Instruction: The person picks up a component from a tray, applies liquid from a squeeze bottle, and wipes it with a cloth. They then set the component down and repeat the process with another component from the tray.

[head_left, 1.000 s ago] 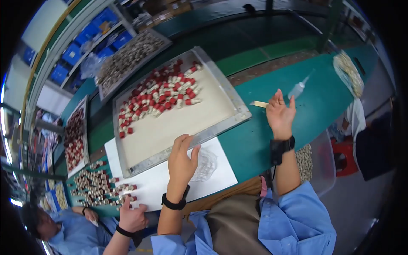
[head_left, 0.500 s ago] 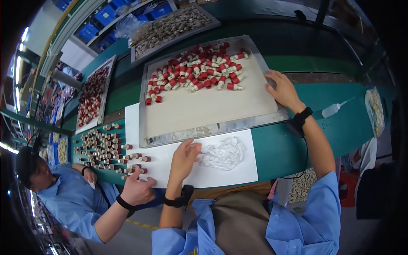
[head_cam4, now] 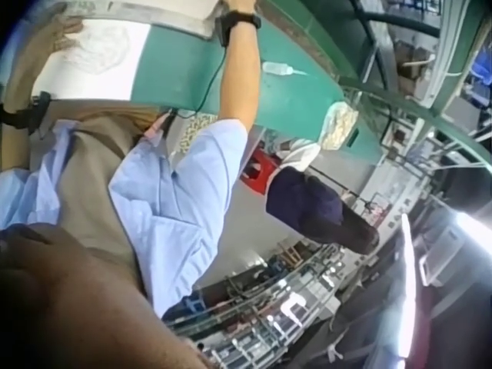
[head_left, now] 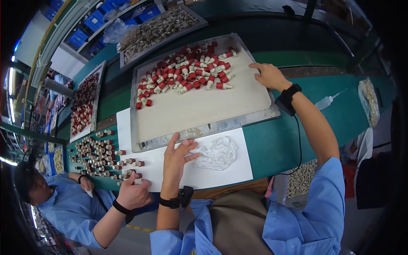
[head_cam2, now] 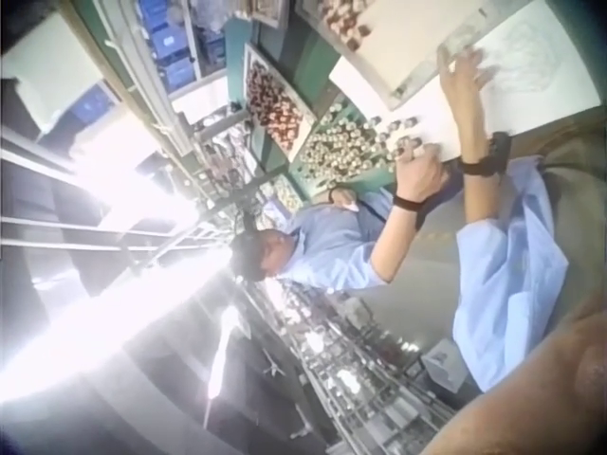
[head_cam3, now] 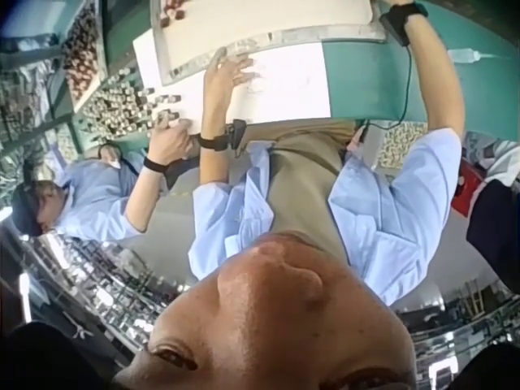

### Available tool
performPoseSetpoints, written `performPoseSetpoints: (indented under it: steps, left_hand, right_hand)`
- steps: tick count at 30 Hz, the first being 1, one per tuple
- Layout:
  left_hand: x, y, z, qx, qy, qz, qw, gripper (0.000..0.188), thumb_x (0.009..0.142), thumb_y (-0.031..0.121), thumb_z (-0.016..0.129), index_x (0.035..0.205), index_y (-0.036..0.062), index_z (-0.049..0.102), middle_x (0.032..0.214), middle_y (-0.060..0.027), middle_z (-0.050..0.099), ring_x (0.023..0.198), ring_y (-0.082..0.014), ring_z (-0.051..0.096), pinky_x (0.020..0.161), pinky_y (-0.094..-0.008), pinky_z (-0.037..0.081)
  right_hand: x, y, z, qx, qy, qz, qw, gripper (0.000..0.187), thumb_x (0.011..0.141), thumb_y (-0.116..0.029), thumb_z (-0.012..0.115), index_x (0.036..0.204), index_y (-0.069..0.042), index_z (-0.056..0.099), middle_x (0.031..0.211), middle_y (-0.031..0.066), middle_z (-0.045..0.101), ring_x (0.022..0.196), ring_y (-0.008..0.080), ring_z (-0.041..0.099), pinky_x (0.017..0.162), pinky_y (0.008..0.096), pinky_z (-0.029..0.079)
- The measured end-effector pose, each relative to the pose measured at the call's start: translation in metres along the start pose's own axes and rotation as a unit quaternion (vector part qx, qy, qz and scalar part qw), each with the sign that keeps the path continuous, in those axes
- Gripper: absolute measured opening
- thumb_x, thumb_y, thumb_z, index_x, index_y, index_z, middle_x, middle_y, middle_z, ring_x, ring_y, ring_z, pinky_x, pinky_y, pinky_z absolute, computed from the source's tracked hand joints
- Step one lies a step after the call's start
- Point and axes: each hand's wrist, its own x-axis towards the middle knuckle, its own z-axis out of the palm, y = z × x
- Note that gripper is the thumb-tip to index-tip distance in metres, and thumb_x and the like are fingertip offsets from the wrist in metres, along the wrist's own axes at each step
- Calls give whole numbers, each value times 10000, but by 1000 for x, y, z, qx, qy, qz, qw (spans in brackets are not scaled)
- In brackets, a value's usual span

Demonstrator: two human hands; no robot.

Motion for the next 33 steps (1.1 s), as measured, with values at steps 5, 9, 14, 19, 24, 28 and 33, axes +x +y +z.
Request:
performPoseSetpoints:
  steps: [5, 9, 14, 19, 24, 28, 33]
  left_hand:
    - [6, 0, 5, -110, 16, 9, 994, 640, 872, 146, 463, 1337, -15, 54, 1053, -259, 513, 973, -337, 564, 766, -393, 509]
    - [10, 5, -18, -69, 1, 7, 998, 662, 876, 165, 465, 1333, -27, 26, 1051, -263, 512, 971, -346, 563, 772, -391, 505]
    - [21, 17, -39, -78, -20, -18, 997, 810, 845, 170, 544, 1345, -49, -53, 964, -198, 529, 948, -308, 573, 762, -387, 504]
    - [25, 22, -41, -2, -9, -23, 1000, 716, 869, 199, 500, 1346, -31, 18, 1029, -255, 531, 926, -333, 587, 739, -366, 510]
    - [19, 29, -42, 164, -5, -25, 986, 650, 842, 237, 547, 1314, -46, 202, 1005, -209, 565, 889, -291, 605, 704, -327, 504]
    - [31, 34, -54, 443, 68, 116, 886, 487, 805, 245, 592, 1156, -68, 465, 1010, -176, 588, 902, -255, 599, 730, -307, 478]
    - [44, 34, -46, 520, 145, 274, 796, 390, 793, 230, 608, 1052, -54, 540, 1116, -255, 514, 1009, -355, 528, 831, -371, 437]
  right_hand:
    - [0, 3, -1, 4, -1, -3, 1000, 421, 689, -86, 550, 1110, -81, 564, 930, 183, 622, 870, 328, 593, 831, 369, 452]
    - [-11, -6, -8, -5, -27, 8, 1000, 398, 667, -107, 596, 1060, -42, 586, 886, 180, 626, 819, 302, 604, 794, 334, 462]
    - [-25, -18, -14, -32, -70, 6, 997, 396, 648, -156, 621, 1028, -46, 591, 886, 155, 630, 850, 290, 603, 806, 333, 460]
    - [-36, -20, -14, -22, -77, 7, 997, 380, 638, -192, 639, 985, -43, 603, 842, 140, 631, 823, 279, 603, 776, 327, 465]
    - [-41, -29, -24, -38, -114, 50, 991, 460, 633, -224, 644, 1058, -69, 566, 831, 154, 630, 834, 298, 602, 781, 343, 464]
    - [-42, -35, -18, -17, -59, 96, 993, 613, 626, -221, 652, 1174, -18, 466, 800, 204, 611, 803, 309, 604, 757, 345, 468]
    - [-20, -20, -1, -11, 22, 135, 991, 765, 645, -291, 659, 1269, 18, 342, 901, 244, 589, 854, 333, 590, 782, 357, 459]
